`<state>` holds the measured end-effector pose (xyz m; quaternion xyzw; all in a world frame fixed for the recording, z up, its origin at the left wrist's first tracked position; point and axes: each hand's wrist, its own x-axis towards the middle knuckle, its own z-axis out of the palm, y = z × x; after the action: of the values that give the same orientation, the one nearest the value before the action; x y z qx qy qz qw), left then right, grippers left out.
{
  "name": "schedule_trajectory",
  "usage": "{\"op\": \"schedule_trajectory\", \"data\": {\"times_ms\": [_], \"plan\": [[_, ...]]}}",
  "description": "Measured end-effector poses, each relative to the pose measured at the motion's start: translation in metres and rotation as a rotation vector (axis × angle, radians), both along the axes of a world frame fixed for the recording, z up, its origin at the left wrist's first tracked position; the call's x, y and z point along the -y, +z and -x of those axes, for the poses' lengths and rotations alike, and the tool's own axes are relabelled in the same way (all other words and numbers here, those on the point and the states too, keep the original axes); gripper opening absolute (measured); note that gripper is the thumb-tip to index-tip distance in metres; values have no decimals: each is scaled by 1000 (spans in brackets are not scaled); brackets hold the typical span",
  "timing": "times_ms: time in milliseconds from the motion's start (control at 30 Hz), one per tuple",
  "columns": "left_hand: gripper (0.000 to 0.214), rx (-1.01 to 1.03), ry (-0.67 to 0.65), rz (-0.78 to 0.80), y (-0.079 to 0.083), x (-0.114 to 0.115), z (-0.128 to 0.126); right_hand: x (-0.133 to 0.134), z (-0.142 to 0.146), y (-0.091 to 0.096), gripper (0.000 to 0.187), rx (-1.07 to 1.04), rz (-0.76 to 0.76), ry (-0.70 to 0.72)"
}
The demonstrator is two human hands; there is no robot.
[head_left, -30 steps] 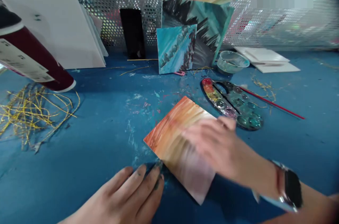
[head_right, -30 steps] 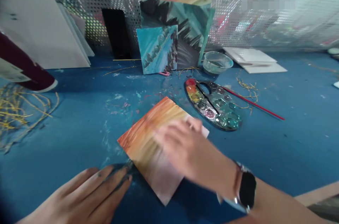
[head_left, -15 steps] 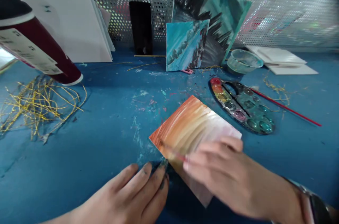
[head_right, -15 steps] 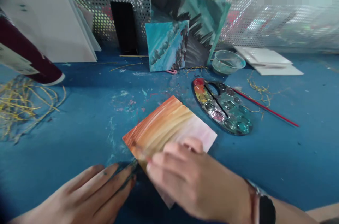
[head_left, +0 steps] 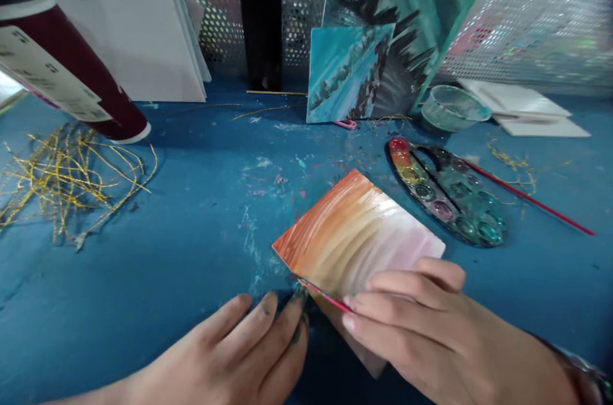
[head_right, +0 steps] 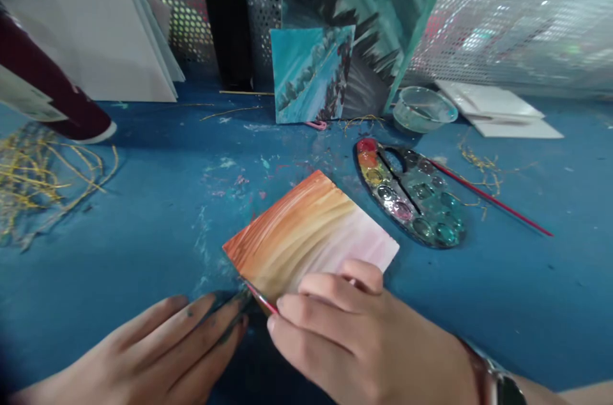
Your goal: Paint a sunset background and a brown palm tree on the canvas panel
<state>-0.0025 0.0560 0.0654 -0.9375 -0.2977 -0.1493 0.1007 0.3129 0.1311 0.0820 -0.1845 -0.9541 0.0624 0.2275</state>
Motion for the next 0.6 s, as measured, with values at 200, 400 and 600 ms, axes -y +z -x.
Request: {"op": "schedule_trajectory", "data": {"times_ms": [200, 400, 600], "plan": [[33, -73, -19, 31, 1, 2, 2, -34, -29, -11, 29, 101, -244, -362], [36, -8, -9, 1, -11, 6, 6, -13, -12, -4, 33, 96, -88, -167], [55, 4, 4, 49, -9, 7, 5, -11, -14, 2, 33, 52, -71, -156]]}}
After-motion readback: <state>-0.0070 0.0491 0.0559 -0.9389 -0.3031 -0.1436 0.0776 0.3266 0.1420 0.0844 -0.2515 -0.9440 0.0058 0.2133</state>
